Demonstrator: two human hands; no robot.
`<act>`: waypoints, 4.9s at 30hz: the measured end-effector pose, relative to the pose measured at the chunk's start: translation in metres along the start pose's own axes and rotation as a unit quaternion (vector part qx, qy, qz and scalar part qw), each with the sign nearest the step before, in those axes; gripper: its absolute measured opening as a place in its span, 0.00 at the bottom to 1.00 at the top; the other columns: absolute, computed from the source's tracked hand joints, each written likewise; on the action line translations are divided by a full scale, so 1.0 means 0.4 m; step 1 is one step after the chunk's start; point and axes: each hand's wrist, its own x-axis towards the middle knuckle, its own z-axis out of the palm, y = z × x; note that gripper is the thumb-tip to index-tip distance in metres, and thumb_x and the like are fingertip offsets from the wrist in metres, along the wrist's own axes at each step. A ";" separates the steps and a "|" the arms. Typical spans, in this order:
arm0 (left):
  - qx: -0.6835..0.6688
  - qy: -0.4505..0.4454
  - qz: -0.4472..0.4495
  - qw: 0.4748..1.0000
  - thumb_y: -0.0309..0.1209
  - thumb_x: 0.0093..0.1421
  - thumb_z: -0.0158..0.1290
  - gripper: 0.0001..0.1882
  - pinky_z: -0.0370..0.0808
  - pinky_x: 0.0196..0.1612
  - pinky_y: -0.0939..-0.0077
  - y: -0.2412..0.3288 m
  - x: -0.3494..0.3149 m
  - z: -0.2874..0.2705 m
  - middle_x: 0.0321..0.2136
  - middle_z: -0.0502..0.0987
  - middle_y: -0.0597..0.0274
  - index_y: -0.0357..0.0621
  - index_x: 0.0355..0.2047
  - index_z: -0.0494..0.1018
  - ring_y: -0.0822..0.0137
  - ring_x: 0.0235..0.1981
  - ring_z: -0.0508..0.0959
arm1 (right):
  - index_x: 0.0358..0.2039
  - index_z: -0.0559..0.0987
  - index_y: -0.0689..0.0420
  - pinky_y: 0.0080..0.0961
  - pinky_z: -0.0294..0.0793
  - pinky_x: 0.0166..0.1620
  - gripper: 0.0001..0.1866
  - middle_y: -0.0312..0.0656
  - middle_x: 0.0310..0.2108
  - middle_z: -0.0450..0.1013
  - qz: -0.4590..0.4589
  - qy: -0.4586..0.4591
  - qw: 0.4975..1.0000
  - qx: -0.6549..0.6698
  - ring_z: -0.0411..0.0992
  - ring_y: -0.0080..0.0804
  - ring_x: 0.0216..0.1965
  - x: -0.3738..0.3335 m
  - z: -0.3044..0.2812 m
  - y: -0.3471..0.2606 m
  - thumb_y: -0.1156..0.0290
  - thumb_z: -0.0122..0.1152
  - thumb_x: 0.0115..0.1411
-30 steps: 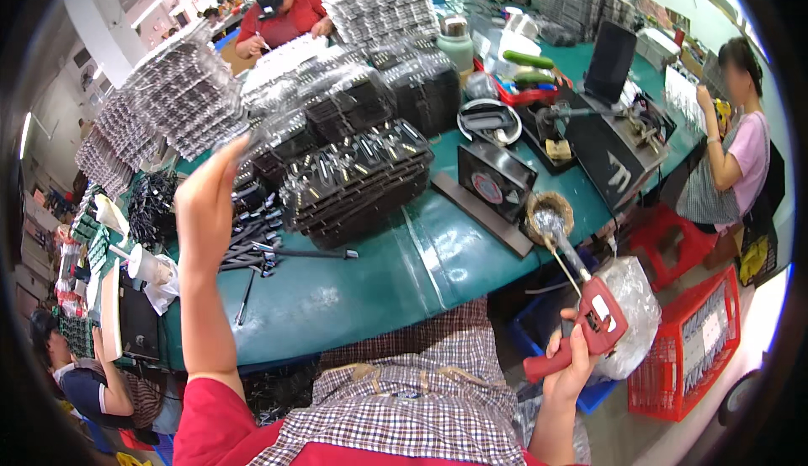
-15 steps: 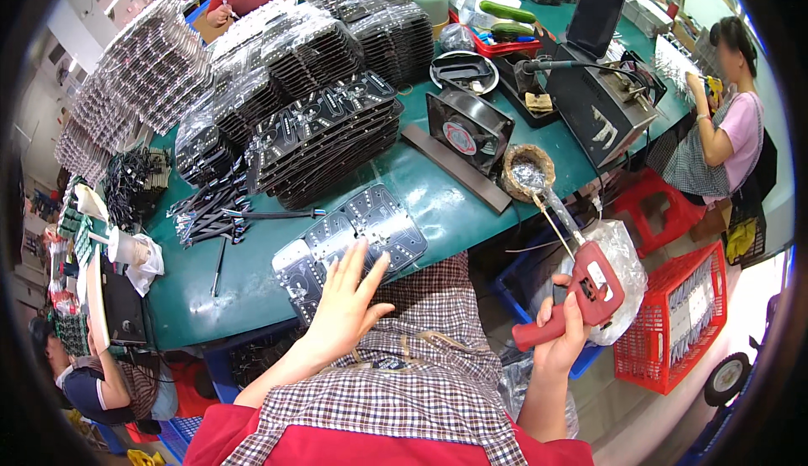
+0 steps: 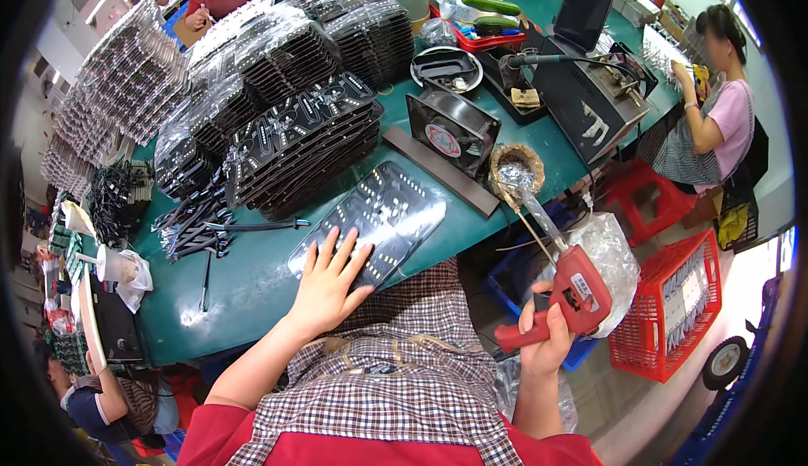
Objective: The person solders wire harnesses onto circuit boards using a soldering gun, repeatedly taking boards from a stack, attaching and soldering wire leads, and placing the completed boards into a bin below.
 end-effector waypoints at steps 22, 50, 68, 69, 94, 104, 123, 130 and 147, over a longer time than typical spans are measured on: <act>0.126 0.151 0.126 0.972 0.24 0.46 0.50 0.19 0.71 0.37 0.73 -0.294 0.011 -0.095 0.31 0.71 0.61 0.40 0.42 0.73 0.64 0.35 0.73 | 0.53 0.58 0.64 0.16 0.63 0.18 0.24 0.48 0.41 0.65 0.060 -0.061 0.993 -0.085 0.64 0.23 0.18 -0.076 0.145 0.030 0.66 0.49 0.60; -0.148 0.234 -0.031 0.960 0.21 0.41 0.51 0.23 0.72 0.33 0.72 -0.075 -0.168 0.060 0.35 0.68 0.53 0.34 0.43 0.73 0.59 0.31 0.69 | 0.59 0.55 0.65 0.17 0.69 0.30 0.40 0.45 0.38 0.71 0.321 -0.278 0.877 -0.223 0.67 0.23 0.27 -0.178 0.171 0.075 0.65 0.65 0.52; -0.176 0.253 -0.036 0.951 0.14 0.39 0.53 0.23 0.67 0.30 0.72 -0.074 -0.158 0.061 0.29 0.67 0.58 0.35 0.40 0.74 0.62 0.27 0.67 | 0.51 0.67 0.68 0.18 0.70 0.33 0.29 0.39 0.33 0.71 0.279 -0.224 0.896 -0.261 0.69 0.20 0.31 -0.190 0.212 0.077 0.68 0.65 0.51; -0.174 0.252 -0.038 0.951 0.14 0.39 0.53 0.22 0.67 0.30 0.72 -0.074 -0.157 0.059 0.29 0.67 0.57 0.36 0.40 0.74 0.62 0.27 0.67 | 0.49 0.66 0.67 0.19 0.67 0.30 0.28 0.39 0.27 0.69 0.244 -0.261 0.876 -0.325 0.67 0.22 0.26 -0.189 0.202 0.079 0.61 0.62 0.54; -0.153 0.172 -0.034 0.973 0.15 0.42 0.53 0.20 0.72 0.33 0.70 -0.078 -0.156 0.027 0.50 0.69 0.46 0.36 0.39 0.73 0.60 0.27 0.69 | 0.54 0.60 0.67 0.19 0.69 0.24 0.34 0.56 0.43 0.69 0.226 -0.193 0.932 -0.208 0.68 0.28 0.21 -0.204 0.224 0.054 0.58 0.60 0.56; -0.157 0.185 -0.052 0.969 0.13 0.43 0.53 0.21 0.71 0.33 0.72 -0.030 -0.177 0.037 0.49 0.69 0.46 0.35 0.41 0.73 0.62 0.26 0.69 | 0.59 0.56 0.64 0.18 0.70 0.26 0.38 0.54 0.46 0.68 0.261 -0.228 0.915 -0.206 0.69 0.26 0.24 -0.223 0.170 0.051 0.58 0.61 0.56; -0.006 0.146 0.025 0.989 0.25 0.42 0.51 0.24 0.71 0.25 0.82 -0.048 -0.177 0.016 0.28 0.64 0.62 0.37 0.44 0.71 0.68 0.27 0.68 | 0.52 0.62 0.67 0.19 0.63 0.22 0.33 0.44 0.28 0.69 0.279 -0.229 0.887 -0.289 0.65 0.25 0.18 -0.247 0.197 0.063 0.54 0.58 0.56; -0.015 0.130 0.022 0.991 0.24 0.42 0.51 0.23 0.71 0.23 0.83 -0.066 -0.176 0.008 0.28 0.64 0.64 0.40 0.43 0.72 0.70 0.27 0.68 | 0.42 0.67 0.68 0.20 0.66 0.23 0.28 0.44 0.28 0.69 0.259 -0.215 0.895 -0.292 0.66 0.27 0.19 -0.250 0.211 0.064 0.55 0.60 0.55; -0.053 0.113 0.022 0.992 0.23 0.43 0.51 0.22 0.73 0.23 0.81 -0.076 -0.170 -0.010 0.28 0.64 0.64 0.41 0.42 0.72 0.69 0.27 0.69 | 0.30 0.71 0.65 0.20 0.66 0.23 0.24 0.41 0.21 0.69 0.273 -0.231 0.878 -0.319 0.66 0.26 0.19 -0.241 0.220 0.067 0.53 0.59 0.56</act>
